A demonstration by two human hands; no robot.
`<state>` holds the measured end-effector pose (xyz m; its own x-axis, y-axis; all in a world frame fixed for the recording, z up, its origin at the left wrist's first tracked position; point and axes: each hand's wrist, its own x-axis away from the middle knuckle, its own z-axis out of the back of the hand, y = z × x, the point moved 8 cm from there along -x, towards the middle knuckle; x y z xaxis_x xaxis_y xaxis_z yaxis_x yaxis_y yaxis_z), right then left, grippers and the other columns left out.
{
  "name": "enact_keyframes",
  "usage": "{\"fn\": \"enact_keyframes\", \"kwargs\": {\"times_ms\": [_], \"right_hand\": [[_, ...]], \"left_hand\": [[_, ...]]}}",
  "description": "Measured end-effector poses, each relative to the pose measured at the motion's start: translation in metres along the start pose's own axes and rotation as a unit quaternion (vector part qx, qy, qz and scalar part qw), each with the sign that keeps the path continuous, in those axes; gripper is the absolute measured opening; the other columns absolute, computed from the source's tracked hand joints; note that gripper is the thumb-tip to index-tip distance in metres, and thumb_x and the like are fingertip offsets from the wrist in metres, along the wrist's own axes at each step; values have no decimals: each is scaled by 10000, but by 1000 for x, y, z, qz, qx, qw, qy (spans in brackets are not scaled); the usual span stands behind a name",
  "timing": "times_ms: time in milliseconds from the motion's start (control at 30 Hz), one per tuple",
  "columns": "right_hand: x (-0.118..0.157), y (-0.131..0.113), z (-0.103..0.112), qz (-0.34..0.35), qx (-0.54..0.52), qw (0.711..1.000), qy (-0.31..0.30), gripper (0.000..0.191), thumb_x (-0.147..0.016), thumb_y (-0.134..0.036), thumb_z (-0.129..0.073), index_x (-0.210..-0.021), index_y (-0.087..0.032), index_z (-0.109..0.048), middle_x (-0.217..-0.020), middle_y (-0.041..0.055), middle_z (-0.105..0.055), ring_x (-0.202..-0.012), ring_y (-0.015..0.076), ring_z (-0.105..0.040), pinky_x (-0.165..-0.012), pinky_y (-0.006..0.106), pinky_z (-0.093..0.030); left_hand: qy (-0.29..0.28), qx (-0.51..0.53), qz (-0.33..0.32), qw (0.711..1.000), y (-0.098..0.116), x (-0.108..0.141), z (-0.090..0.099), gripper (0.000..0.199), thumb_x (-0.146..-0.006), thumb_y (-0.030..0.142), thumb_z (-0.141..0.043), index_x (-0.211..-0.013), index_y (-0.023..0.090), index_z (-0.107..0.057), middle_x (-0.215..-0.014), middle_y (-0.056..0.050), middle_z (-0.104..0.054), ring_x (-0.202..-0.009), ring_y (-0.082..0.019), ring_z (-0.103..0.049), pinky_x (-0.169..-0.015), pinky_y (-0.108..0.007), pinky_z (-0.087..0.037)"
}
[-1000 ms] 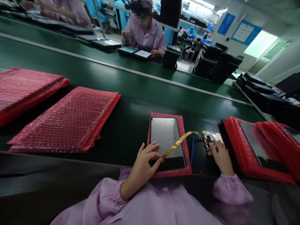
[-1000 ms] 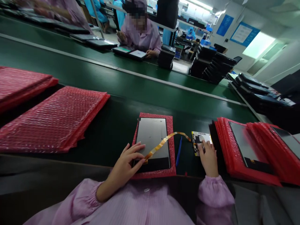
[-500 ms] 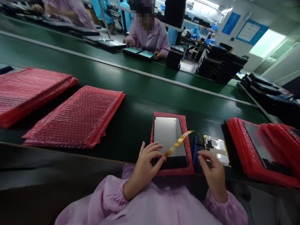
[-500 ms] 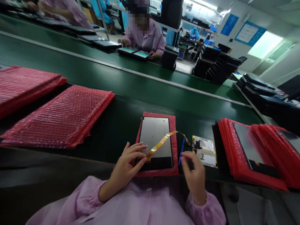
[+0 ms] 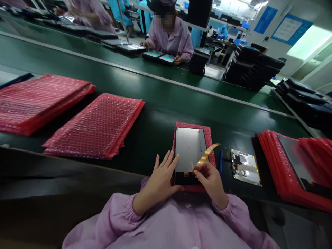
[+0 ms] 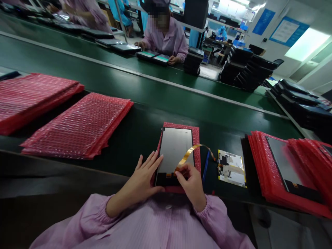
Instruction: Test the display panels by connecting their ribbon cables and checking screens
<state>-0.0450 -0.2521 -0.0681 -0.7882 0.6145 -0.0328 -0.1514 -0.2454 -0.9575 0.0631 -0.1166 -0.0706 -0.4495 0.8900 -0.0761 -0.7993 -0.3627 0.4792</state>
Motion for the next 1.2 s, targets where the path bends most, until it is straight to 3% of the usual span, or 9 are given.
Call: {"fn": "enact_keyframes", "kwargs": {"times_ms": [167, 333, 433, 600, 767, 1200], "right_hand": [[-11, -4, -8, 2, 23, 1000, -15, 136, -778, -332, -647, -820, -205, -621, -733, 22, -683, -610, 175, -606, -583, 297, -503], [-19, -5, -13, 6, 40, 999, -23, 137, -780, -335, -644, -781, -199, -646, -686, 13, -677, -571, 172, -575, -561, 297, -471], [-21, -5, -14, 9, 56, 998, -26, 126, -783, -324, -638, -783, -198, -645, -667, 1, -654, -556, 164, -548, -547, 292, -441], [-21, -6, -15, 26, 82, 995, -46, 123, -772, -306, -637, -712, -206, -600, -626, -6, -615, -578, 175, -559, -561, 293, -432], [-20, -7, -20, 34, 92, 992, -84, 94, -797, -291, -596, -759, -205, -601, -705, 24, -668, -632, 194, -611, -590, 303, -470], [-22, -4, -27, 61, 121, 985, -104, 64, -823, -262, -590, -791, -214, -616, -765, 20, -682, -688, 196, -615, -638, 313, -480]], "left_hand": [[-32, 20, -14, 999, -3, -10, 2, 1045, -638, 586, -751, -1465, 139, -293, -1527, -269, -249, -1432, -385, -194, -1102, -690, -78], [-4, 36, -41, 998, 9, -2, 5, 616, -731, 321, -764, -1306, 251, -553, -1525, -160, -341, -1440, -347, -192, -1125, -638, -180], [-3, 60, -52, 997, 14, 3, 2, 443, -799, 206, -692, -1225, 308, -626, -1498, -100, -409, -1434, -326, -228, -1127, -617, -224], [12, 89, -59, 994, 15, 5, 2, 398, -796, 145, -674, -1155, 317, -670, -1479, -70, -442, -1420, -318, -275, -1126, -605, -250], [39, 79, -85, 992, 16, 8, 2, 303, -809, 151, -659, -1035, 340, -726, -1490, -50, -427, -1417, -319, -283, -1112, -596, -284], [50, 71, -101, 991, 17, 8, 1, 283, -826, 193, -655, -1051, 350, -726, -1464, -70, -463, -1411, -326, -294, -1087, -580, -336]]}}
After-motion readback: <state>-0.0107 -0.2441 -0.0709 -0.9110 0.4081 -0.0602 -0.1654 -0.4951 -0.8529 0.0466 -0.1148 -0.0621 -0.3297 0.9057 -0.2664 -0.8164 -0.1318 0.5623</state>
